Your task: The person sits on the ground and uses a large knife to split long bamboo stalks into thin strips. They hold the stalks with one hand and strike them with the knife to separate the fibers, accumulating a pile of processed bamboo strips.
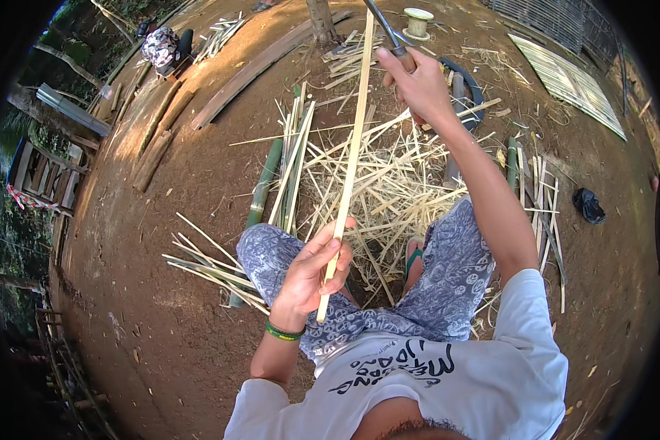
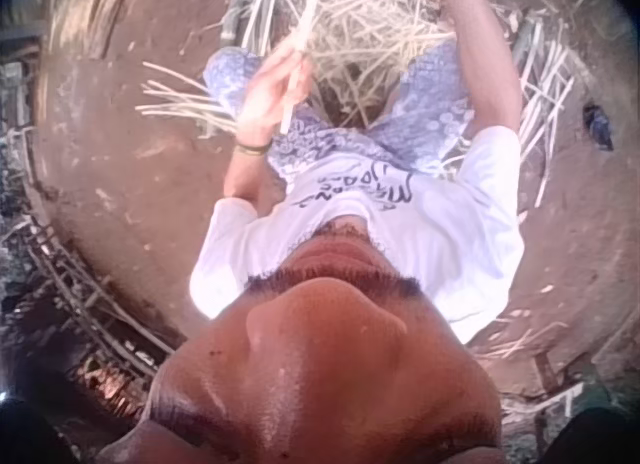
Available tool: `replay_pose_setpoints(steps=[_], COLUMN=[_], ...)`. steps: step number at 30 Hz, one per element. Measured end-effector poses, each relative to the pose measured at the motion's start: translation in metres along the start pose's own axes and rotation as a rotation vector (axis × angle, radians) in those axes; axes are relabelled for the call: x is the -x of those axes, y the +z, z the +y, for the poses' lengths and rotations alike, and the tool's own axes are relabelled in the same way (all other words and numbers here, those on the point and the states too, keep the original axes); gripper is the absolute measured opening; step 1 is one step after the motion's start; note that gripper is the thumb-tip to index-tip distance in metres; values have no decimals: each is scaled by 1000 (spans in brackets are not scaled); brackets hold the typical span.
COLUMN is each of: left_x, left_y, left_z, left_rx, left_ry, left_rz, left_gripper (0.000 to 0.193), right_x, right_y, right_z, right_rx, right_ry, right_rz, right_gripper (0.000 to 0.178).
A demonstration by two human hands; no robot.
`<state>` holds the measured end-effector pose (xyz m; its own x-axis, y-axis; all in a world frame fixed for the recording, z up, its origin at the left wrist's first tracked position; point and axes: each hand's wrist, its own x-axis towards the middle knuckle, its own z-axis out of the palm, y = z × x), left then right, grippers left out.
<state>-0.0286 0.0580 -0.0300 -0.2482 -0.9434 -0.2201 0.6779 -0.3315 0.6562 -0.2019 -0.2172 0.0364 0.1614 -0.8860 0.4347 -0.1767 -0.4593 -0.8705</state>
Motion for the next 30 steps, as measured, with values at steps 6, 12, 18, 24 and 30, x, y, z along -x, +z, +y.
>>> replay_pose_setpoints(steps=[6,12,18,24,30], left_x=[-30,-58,-55,-25,-40], left_y=[10,14,21,40,27], left_z=[-9,-9,-14,-23,-20], left_rx=[183,173,135,191,187], left_ry=[149,192,162,124,152], left_rz=[7,43,165,-9,45], left_gripper=[42,61,85,93,89], right_x=[67,130,142,111,124], right_y=[-14,2,3,-14,-7], right_z=[-14,4,13,25,15], right_rx=[307,440,625,506,585], right_ry=[-44,-48,-340,-43,-366], right_rz=[-273,-529,-535,-444,-557], right_gripper=[48,51,61,61,52])
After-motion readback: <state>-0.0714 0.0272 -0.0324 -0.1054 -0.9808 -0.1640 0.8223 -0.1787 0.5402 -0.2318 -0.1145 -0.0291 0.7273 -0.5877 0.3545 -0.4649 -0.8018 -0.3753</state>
